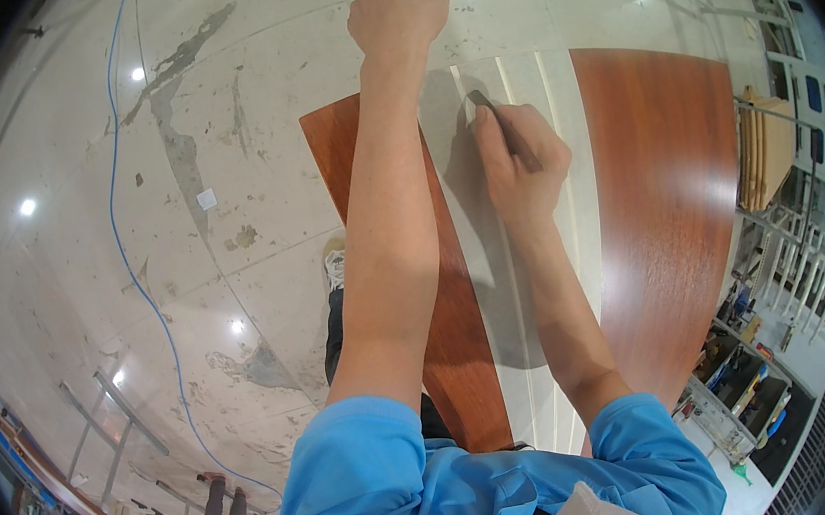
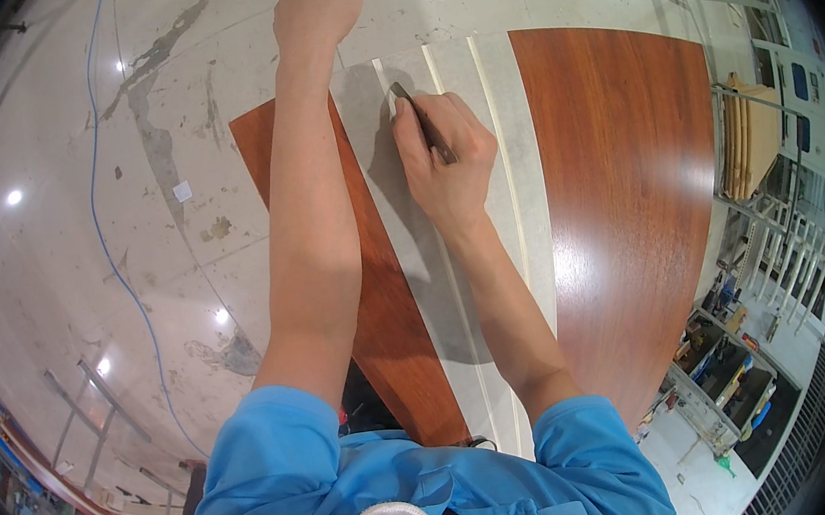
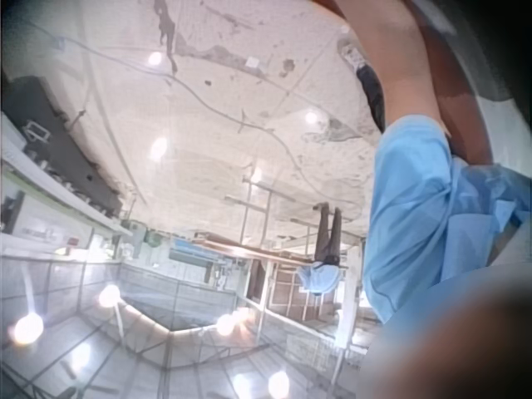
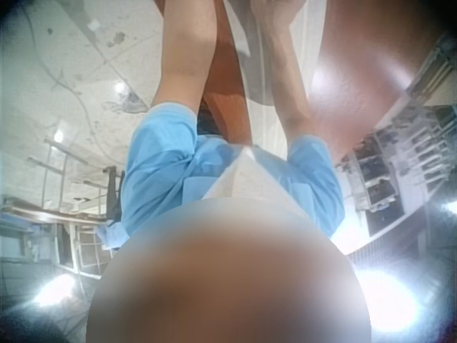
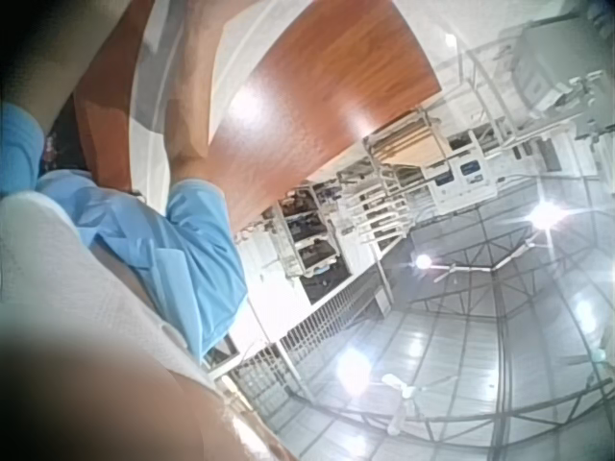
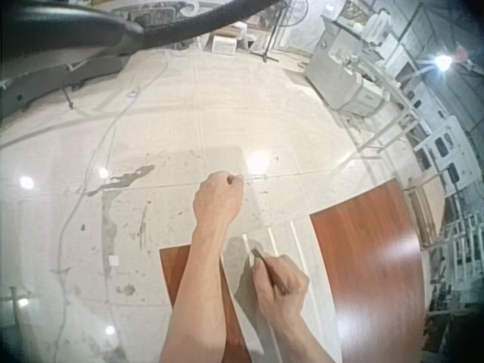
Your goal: The person places a white strip of tape onto a reddish-brown wooden board and presses it down. They then use a small blade to score along the tape's length, creating parallel lines. The person continues scoring multiple lines along the tape while holding it in place.
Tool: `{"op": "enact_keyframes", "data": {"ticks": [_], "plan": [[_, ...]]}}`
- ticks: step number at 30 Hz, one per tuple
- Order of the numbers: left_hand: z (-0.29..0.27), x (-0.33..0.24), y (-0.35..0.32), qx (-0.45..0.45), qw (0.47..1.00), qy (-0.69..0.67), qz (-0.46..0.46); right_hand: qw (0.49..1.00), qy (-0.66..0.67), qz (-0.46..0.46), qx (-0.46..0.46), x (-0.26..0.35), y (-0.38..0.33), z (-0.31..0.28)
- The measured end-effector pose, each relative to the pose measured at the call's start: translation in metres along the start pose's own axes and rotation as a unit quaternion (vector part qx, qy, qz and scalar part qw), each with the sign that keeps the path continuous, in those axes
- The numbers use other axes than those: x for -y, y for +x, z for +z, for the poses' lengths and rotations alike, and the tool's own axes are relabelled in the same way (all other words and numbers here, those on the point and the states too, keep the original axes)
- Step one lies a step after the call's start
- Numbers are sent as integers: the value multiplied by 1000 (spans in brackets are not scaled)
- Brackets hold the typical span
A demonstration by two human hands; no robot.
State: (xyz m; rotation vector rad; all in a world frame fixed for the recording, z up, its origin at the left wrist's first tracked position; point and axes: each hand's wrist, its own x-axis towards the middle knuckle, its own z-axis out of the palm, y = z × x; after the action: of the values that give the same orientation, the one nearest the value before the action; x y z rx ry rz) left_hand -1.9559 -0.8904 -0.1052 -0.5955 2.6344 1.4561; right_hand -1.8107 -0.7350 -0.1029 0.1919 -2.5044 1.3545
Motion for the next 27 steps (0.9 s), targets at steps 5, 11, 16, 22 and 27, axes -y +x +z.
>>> {"op": "enact_keyframes", "data": {"ticks": [5,11,16,22,27], "plan": [[-2,1,-3,-8,1000,-1,17,1000,8,-1,-2,1,0,0],[2,3,4,-5,1000,3,7,1000,1,0,6,1,-3,-2],[3,5,3,-8,1000,-1,10,1000,-1,-3,9,2,-5,-4],[0,1,1,-6,1000,9,6,1000,-11,-8,9,4,-6,-6],[0,4,-3,-9,1000,-5,19,999,-25,22,2,3,-18,-16]]}}
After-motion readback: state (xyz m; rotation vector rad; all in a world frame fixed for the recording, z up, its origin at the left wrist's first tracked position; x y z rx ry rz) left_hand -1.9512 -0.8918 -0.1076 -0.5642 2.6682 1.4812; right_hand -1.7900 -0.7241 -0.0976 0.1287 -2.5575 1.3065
